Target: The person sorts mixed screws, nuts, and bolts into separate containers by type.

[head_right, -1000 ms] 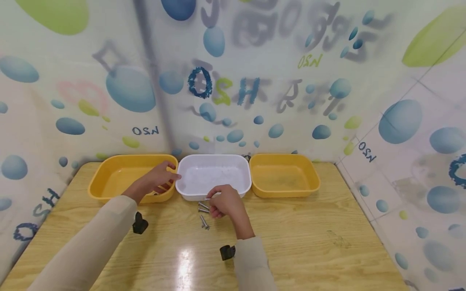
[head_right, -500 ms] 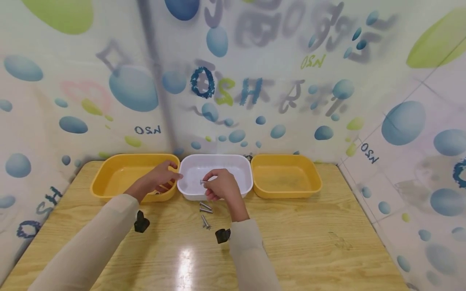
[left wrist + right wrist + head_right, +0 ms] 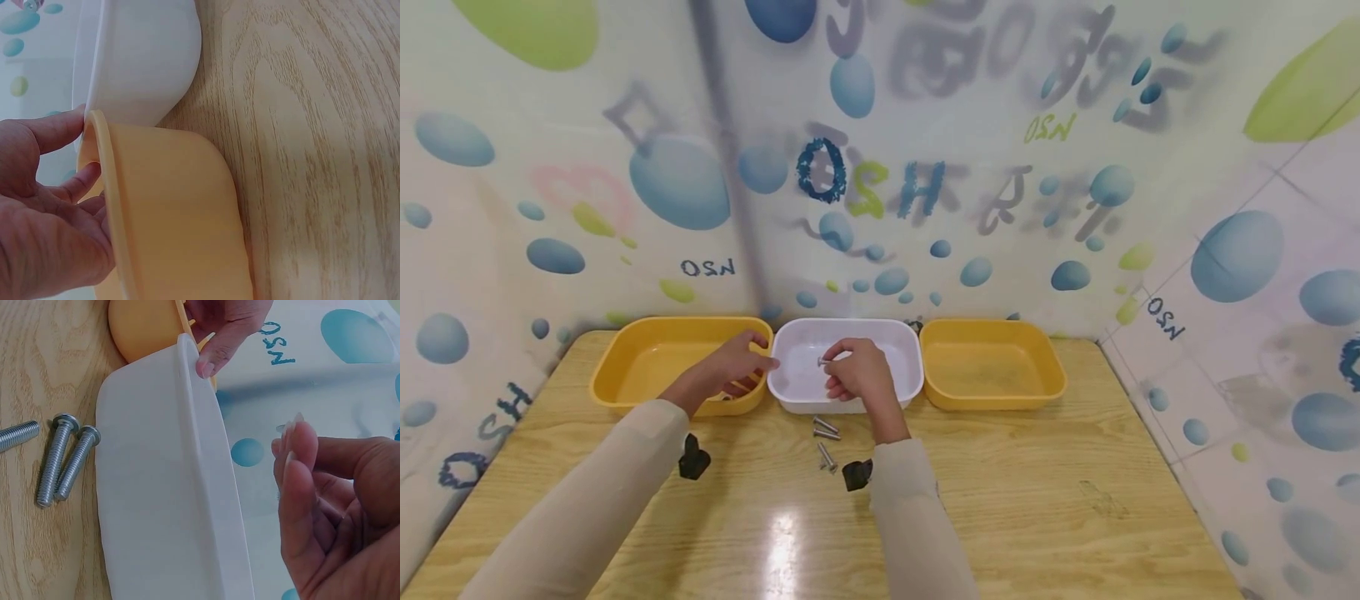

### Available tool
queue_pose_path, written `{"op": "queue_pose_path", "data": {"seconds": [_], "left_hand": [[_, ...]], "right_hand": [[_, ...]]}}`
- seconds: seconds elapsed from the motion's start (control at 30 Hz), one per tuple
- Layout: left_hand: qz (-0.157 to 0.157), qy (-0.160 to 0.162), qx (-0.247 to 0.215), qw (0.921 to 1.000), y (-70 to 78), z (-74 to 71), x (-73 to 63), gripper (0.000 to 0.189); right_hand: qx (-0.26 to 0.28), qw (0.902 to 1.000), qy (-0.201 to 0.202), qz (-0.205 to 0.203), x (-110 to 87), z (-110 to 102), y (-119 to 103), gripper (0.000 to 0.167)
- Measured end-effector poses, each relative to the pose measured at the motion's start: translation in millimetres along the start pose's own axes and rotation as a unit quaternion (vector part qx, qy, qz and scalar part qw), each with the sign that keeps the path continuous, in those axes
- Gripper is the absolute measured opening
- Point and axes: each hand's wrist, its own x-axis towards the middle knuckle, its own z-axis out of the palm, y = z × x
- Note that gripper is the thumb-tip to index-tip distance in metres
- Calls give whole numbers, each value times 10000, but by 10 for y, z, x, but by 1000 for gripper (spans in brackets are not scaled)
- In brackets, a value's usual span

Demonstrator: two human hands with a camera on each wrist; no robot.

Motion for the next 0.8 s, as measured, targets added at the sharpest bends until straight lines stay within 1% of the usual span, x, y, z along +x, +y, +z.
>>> {"op": "queue_pose_path", "data": {"seconds": [0.17, 0.33, 0.67, 0.8], "left_hand": [[25, 13, 2, 10000, 5, 6, 9, 52], [-26, 21, 8, 10000, 12, 13, -2, 51], [-25, -10, 30, 10000, 27, 27, -17, 51], [-21, 19, 22, 10000, 23, 23, -19, 51]], "right_hand": [[240, 9996, 172, -16, 6, -21, 14, 16], [246, 9996, 145, 44, -10, -33, 21, 21], [247, 9997, 50, 19, -15, -9, 57, 20], [222, 9997, 51, 74, -34, -2, 71, 16]]}}
